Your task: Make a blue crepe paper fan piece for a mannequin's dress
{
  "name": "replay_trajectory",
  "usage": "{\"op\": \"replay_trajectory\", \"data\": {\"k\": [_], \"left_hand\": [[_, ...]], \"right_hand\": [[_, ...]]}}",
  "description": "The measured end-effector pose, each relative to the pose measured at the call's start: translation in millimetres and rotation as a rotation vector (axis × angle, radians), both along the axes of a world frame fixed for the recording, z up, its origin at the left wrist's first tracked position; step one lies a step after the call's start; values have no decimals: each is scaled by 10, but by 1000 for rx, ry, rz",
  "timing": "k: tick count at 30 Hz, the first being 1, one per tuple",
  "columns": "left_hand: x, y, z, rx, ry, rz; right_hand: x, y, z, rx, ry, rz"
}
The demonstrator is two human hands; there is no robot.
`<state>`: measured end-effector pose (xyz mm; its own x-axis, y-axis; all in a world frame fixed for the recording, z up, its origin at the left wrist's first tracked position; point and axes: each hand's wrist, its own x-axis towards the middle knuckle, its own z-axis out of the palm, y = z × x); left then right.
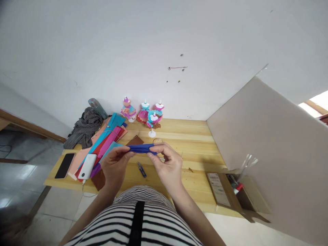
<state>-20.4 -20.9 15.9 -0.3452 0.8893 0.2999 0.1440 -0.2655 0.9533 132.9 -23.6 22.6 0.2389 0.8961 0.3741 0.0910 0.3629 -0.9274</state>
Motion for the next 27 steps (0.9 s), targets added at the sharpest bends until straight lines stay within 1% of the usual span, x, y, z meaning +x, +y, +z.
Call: {"op": "replay_trajectory", "data": {"k": [6, 11, 17, 21, 27], "left_hand": [[-41, 12, 26, 99, 31, -63], [-78, 9, 3, 155, 97, -70], [-99, -5, -8, 174, 148, -89], [-101, -5, 2, 182, 173, -98], [-105, -2, -9, 218, 178, -113]], "right_hand": [[14, -3, -17, 10, -16, 6], [23, -8, 0, 21, -29, 21], [31, -14, 38, 15, -31, 17], [20, -20, 62, 46, 0, 19], [28, -30, 25, 57, -19, 20]]}}
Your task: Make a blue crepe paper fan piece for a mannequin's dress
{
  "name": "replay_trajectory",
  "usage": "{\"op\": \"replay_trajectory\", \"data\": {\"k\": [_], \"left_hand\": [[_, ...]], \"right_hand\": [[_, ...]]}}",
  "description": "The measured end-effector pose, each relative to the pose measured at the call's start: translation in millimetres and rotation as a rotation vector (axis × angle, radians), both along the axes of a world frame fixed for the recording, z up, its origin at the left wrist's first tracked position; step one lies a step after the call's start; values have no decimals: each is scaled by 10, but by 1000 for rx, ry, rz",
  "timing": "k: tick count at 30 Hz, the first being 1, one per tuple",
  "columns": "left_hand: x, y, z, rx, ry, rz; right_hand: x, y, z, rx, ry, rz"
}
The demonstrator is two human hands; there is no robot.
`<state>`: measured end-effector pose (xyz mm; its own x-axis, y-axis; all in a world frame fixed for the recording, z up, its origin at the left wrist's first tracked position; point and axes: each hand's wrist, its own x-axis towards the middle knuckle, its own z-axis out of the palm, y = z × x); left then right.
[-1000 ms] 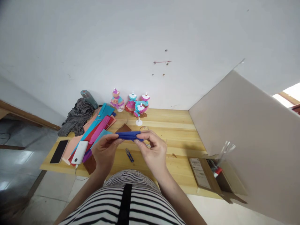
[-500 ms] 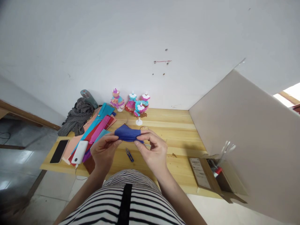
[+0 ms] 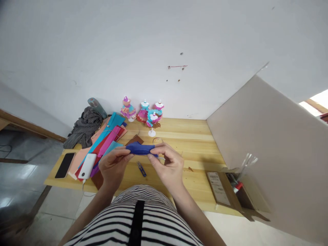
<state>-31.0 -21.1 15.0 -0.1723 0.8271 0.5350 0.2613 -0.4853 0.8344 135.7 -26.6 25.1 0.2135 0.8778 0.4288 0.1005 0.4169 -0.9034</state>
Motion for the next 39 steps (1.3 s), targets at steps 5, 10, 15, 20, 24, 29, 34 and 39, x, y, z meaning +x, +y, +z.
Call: {"op": "replay_trajectory", "data": {"k": [5, 10, 15, 20, 24, 29, 34, 39], "left_hand": [[-31, 37, 21, 129, 129, 31], [-71, 96, 47, 287, 300, 31], [-72, 101, 45, 301, 317, 44], [-39, 73, 15, 260, 333, 114], [-3, 61, -49, 167, 255, 119], [54, 41, -96, 2, 124, 134], [91, 15, -95, -118, -35, 139], [78, -11, -71, -104, -52, 110]], "right_hand": [[29, -3, -7, 29, -160, 4], [36, -8, -4, 71, -273, -43], [24, -2, 1, 91, -351, -67], [17, 15, 5, 91, -394, -71], [10, 18, -38, 41, -367, -61], [-6, 11, -96, -49, -281, -81], [-2, 15, -97, -74, -157, -90], [3, 10, -70, -53, -60, -38]]}}
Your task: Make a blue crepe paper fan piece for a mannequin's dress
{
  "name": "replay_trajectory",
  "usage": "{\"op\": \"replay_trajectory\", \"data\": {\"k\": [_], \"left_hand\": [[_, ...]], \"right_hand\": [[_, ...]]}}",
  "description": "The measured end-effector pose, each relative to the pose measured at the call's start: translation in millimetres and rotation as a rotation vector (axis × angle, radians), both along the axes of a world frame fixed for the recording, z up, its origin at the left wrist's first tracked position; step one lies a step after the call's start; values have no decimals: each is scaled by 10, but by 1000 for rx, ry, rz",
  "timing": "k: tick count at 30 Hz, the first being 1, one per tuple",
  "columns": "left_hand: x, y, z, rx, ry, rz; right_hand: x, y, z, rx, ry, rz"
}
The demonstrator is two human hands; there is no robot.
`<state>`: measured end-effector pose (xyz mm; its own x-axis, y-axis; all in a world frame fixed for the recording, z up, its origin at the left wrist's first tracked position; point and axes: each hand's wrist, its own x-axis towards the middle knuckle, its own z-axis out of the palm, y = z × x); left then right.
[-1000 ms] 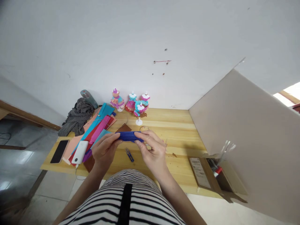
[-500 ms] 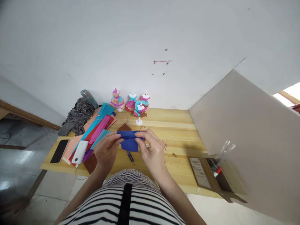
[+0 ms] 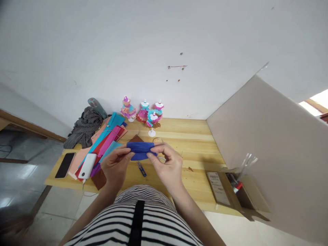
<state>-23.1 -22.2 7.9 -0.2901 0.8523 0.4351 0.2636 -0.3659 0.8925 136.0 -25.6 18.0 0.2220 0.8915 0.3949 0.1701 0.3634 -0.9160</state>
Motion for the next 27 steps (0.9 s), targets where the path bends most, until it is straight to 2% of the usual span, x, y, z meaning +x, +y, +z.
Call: {"op": "replay_trajectory", "data": {"k": [7, 13, 16, 22, 27], "left_hand": [[6, -34, 36, 70, 47, 5], [10, -40, 1, 100, 21, -20], [-8, -21, 10, 178, 45, -32], [-81, 46, 88, 297, 246, -60], [-106, 77, 104, 306, 340, -63]], "right_hand": [[-17, -18, 38, 55, 66, 9], [-33, -29, 0, 116, 62, 4], [-12, -33, -23, 123, -12, 21], [21, -22, 9, 177, -235, 36], [11, -1, 20, 182, -317, -14]]}}
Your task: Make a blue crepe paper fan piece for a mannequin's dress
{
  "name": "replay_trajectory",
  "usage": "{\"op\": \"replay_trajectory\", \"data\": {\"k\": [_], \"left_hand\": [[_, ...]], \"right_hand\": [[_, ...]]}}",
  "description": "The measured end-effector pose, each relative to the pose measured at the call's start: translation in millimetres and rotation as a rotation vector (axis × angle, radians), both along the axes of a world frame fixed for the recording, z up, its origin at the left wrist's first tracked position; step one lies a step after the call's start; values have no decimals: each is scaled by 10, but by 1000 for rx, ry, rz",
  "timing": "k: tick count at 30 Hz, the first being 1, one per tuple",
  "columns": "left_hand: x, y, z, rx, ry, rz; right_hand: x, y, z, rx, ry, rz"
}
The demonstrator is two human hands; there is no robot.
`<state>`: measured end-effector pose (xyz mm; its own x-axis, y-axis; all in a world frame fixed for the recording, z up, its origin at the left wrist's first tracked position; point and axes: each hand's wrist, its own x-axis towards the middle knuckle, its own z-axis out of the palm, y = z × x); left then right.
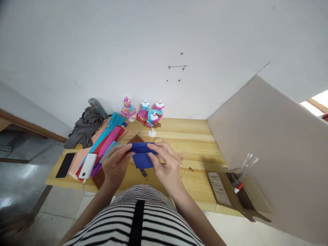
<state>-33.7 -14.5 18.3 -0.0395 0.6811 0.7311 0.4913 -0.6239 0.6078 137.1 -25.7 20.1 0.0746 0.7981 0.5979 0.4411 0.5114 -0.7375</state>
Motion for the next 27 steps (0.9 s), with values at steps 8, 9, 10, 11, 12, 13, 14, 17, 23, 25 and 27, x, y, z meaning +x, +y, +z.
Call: {"op": "replay_trajectory", "data": {"k": [8, 9, 10, 11, 12, 13, 14, 17, 23, 25, 27], "left_hand": [[-3, 18, 1, -7, 107, 32], [-4, 22, -6, -12, 116, 34], [-4, 27, -13, -18, 124, 38], [-3, 31, -20, -26, 128, 42], [-2, 35, -25, -37, 129, 45], [-1, 40, -28, -51, 127, 48], [-3, 46, -29, -72, 126, 49], [-29, 79, -18, -145, 150, 46], [-157, 197, 8, -318, 176, -91], [-199, 234, 18, -418, 166, -112], [-232, 260, 37, -491, 172, -88]], "right_hand": [[-3, 45, -19, -20, -54, -40], [-5, 50, -22, -27, -51, -35], [-7, 54, -26, -37, -48, -29], [-10, 58, -31, -49, -45, -22], [-13, 62, -37, -66, -43, -17], [-15, 66, -44, -86, -43, -10], [-18, 73, -51, -107, -43, -3], [-24, 111, -81, -144, -46, 24], [19, 258, -123, -122, -83, 120], [50, 301, -113, -143, -84, 223], [67, 338, -93, -163, -88, 292]]}}
